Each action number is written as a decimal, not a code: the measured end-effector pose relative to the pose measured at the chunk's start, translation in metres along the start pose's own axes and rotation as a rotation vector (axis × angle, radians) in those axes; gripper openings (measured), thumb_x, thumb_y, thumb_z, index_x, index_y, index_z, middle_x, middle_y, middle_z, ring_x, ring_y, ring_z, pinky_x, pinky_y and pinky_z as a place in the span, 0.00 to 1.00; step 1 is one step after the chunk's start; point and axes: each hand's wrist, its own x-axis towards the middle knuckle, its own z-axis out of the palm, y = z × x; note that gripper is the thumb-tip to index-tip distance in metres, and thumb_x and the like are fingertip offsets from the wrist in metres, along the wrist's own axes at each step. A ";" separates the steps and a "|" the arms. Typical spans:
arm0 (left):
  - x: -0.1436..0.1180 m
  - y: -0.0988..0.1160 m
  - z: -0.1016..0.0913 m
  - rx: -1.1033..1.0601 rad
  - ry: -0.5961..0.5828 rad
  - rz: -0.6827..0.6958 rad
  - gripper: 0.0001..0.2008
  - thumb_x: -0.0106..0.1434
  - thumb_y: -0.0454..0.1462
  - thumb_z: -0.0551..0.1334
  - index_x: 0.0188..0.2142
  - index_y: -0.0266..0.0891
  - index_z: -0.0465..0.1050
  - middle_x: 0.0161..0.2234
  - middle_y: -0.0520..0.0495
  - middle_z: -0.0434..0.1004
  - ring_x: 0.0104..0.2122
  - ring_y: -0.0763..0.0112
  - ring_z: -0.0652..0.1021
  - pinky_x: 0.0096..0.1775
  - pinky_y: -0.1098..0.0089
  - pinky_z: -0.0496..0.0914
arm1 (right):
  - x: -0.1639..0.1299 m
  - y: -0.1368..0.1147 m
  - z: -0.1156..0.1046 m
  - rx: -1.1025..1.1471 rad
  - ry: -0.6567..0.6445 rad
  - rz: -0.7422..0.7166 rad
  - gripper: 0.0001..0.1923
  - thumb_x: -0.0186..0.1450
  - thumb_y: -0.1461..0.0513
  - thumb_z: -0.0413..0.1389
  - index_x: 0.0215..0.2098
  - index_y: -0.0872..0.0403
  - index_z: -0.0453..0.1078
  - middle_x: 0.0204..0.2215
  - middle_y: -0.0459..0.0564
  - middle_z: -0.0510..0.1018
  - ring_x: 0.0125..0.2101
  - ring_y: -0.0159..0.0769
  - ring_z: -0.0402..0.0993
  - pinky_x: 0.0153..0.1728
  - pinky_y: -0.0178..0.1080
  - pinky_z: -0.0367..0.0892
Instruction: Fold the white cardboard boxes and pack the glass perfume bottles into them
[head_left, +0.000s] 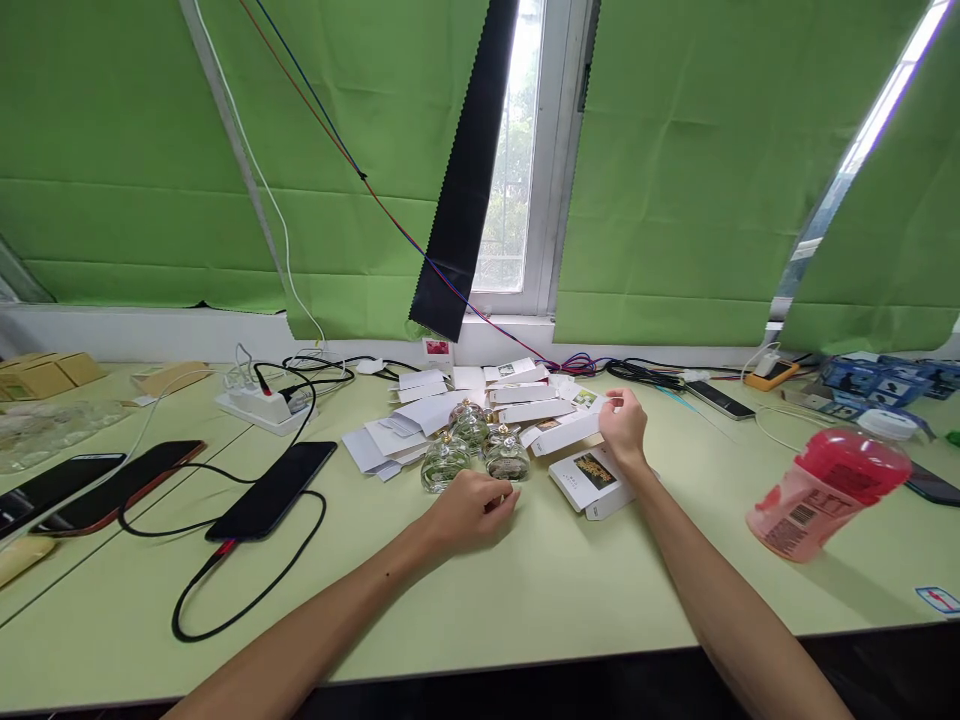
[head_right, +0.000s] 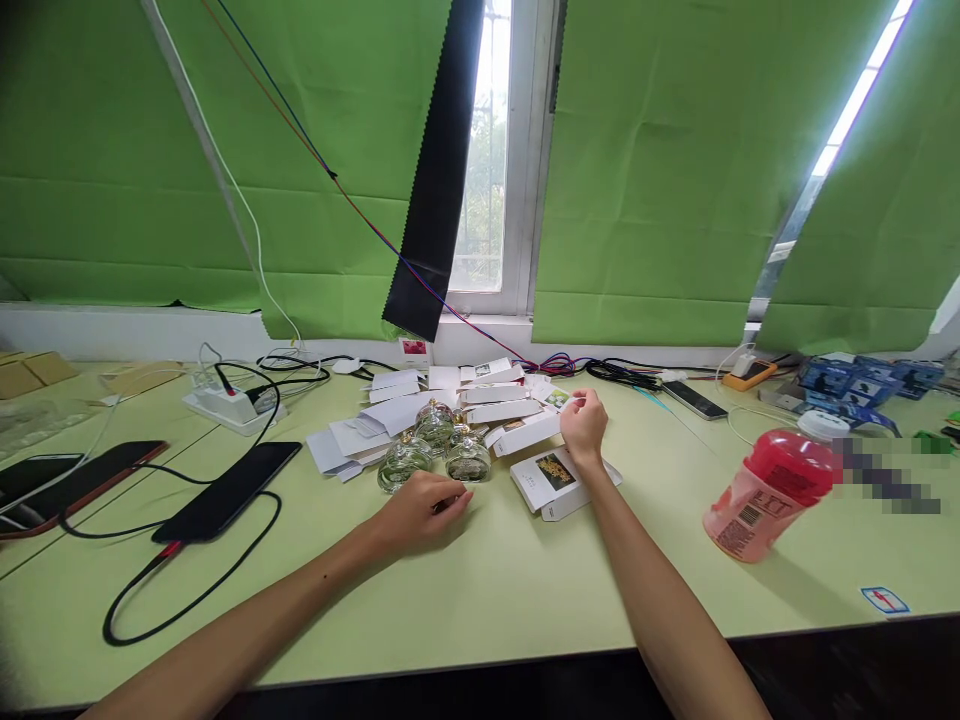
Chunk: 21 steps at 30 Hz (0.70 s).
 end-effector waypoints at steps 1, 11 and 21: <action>0.000 0.000 0.000 -0.001 0.000 -0.001 0.22 0.71 0.34 0.55 0.20 0.40 0.55 0.16 0.58 0.51 0.17 0.77 0.52 0.23 0.70 0.52 | 0.000 -0.001 -0.001 0.017 0.007 0.005 0.16 0.61 0.66 0.47 0.43 0.56 0.73 0.37 0.58 0.81 0.40 0.47 0.77 0.45 0.42 0.68; 0.000 0.000 -0.002 -0.011 -0.005 -0.008 0.22 0.72 0.34 0.55 0.21 0.40 0.52 0.16 0.58 0.49 0.17 0.77 0.52 0.23 0.69 0.52 | -0.008 -0.023 -0.010 0.188 0.122 0.019 0.14 0.59 0.66 0.46 0.39 0.54 0.71 0.40 0.58 0.82 0.43 0.46 0.78 0.48 0.43 0.69; 0.001 0.000 -0.001 -0.026 -0.012 -0.007 0.21 0.71 0.34 0.55 0.21 0.40 0.51 0.16 0.58 0.48 0.17 0.77 0.52 0.23 0.69 0.51 | -0.020 -0.039 -0.015 0.446 0.268 0.124 0.12 0.58 0.64 0.47 0.34 0.53 0.72 0.34 0.54 0.80 0.35 0.42 0.75 0.36 0.39 0.69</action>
